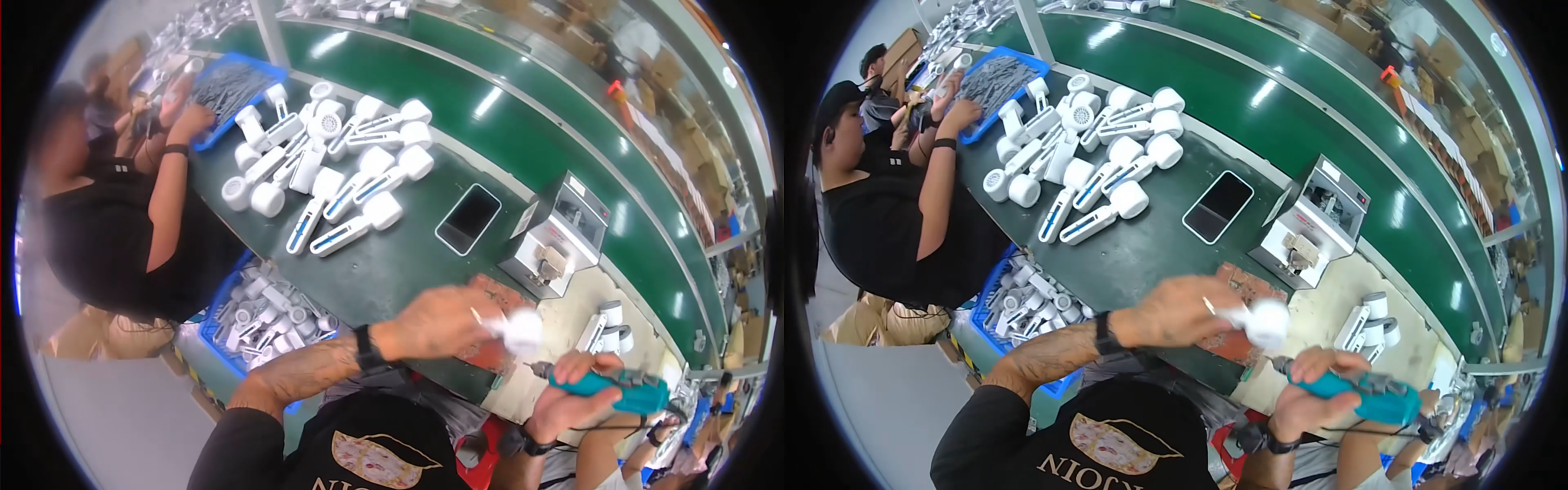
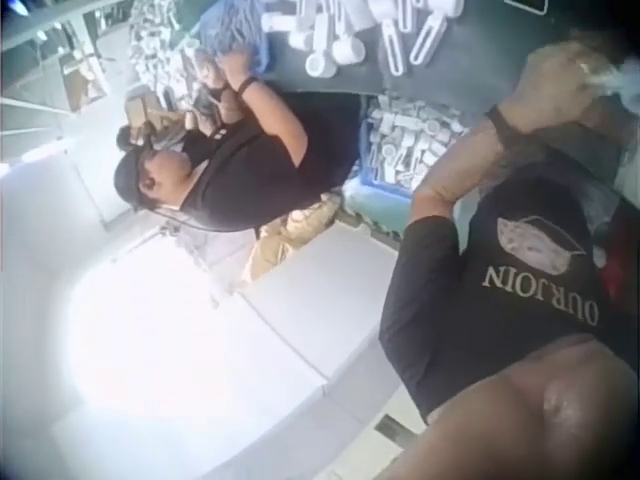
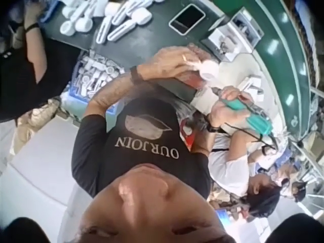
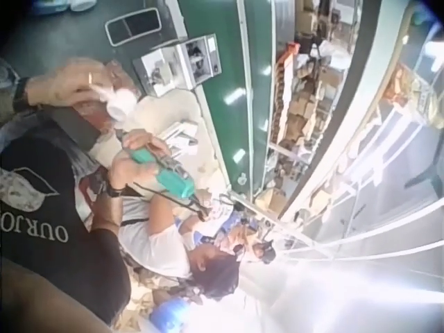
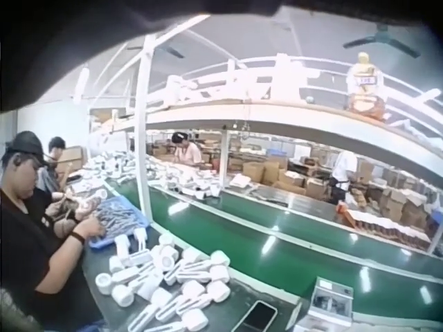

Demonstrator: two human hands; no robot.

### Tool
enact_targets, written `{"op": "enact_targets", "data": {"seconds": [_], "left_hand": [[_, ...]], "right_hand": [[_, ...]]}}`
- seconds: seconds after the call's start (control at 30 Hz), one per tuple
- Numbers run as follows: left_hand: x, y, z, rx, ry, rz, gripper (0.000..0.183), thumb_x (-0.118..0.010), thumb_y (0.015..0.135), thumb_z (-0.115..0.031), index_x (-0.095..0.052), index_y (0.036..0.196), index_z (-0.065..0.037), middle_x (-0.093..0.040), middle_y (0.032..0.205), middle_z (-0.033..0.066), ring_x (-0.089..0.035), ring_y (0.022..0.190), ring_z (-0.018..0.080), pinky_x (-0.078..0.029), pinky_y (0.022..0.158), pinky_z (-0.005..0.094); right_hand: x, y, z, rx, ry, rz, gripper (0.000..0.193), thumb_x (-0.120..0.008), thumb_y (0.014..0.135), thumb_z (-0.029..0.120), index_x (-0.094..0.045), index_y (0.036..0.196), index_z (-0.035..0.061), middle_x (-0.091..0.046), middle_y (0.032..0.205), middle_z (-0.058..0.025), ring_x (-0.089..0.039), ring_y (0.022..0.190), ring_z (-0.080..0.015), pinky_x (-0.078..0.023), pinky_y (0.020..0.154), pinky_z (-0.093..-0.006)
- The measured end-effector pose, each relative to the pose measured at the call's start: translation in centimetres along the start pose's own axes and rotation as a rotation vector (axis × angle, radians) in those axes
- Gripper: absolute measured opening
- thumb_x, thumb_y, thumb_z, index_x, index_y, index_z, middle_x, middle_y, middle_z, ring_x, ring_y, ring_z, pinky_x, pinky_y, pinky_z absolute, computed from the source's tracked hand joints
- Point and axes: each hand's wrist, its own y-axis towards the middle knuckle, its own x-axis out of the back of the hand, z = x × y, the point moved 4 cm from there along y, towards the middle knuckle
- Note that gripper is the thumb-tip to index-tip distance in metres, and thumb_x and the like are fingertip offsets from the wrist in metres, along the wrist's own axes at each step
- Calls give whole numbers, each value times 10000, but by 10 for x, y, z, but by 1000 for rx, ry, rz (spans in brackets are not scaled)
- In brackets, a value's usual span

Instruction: The person picks up a neck fan component, places it on a red block, and uses a handheld power screwdriver to drive a screw into the joint. After completing the assembly, the person sets the neck fan aside and reaches for another component to repeat the process.

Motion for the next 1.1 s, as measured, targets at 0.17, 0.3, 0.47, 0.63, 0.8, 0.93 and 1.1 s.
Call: {"op": "enact_targets", "data": {"seconds": [0.17,0.3,0.47,0.63,0.8,0.93,1.1], "left_hand": [[139,-35,91,661,-162,-644,392,-603,958,-202,-525,1284,2,-600,1225,169,-562,1173,268,-432,996,355],[245,-111,225,444,535,-692,413,-481,980,-92,-493,1387,-22,-445,1445,244,-412,1335,397,-279,1153,465],[194,8,100,278,817,-782,410,-625,954,-199,-552,1298,11,-586,1270,217,-529,1218,337,-390,1055,418],[-51,119,-25,106,-24,35,320,-720,866,-286,-643,1036,-25,-651,989,165,-658,855,302,-531,745,375],[-211,172,-34,23,-54,215,500,-652,886,-403,-596,1021,75,-638,1042,262,-627,977,404,-510,875,459],[-244,187,-11,226,-74,222,427,-674,840,-370,-581,915,40,-627,917,245,-614,909,417,-495,812,496],[-213,172,-3,128,-66,101,314,-672,800,-295,-584,908,-14,-620,891,213,-597,870,428,-480,765,514]], "right_hand": [[24,-20,1,-69,-97,10,703,-548,872,706,-494,1052,28,-478,619,-45,-452,510,-155,-376,474,-283],[42,-38,-8,-119,-136,-47,665,-648,852,633,-527,1051,10,-558,687,-76,-556,584,-183,-452,521,-305],[46,-45,-6,-143,-160,-25,663,-707,828,585,-503,1063,0,-546,690,-94,-555,603,-205,-467,555,-339],[65,-51,8,-153,-157,-32,679,-702,833,588,-487,1083,-6,-544,713,-95,-552,625,-210,-465,584,-339],[67,-58,17,-156,-198,-48,687,-703,831,589,-482,1089,-8,-542,724,-94,-551,631,-207,-465,586,-337],[77,-68,22,-139,-200,-57,694,-717,824,581,-480,1089,-16,-547,745,-92,-555,636,-201,-465,575,-324],[91,-61,17,-110,-317,-102,700,-697,838,595,-516,1103,-28,-571,762,-87,-572,654,-190,-467,585,-314]]}}
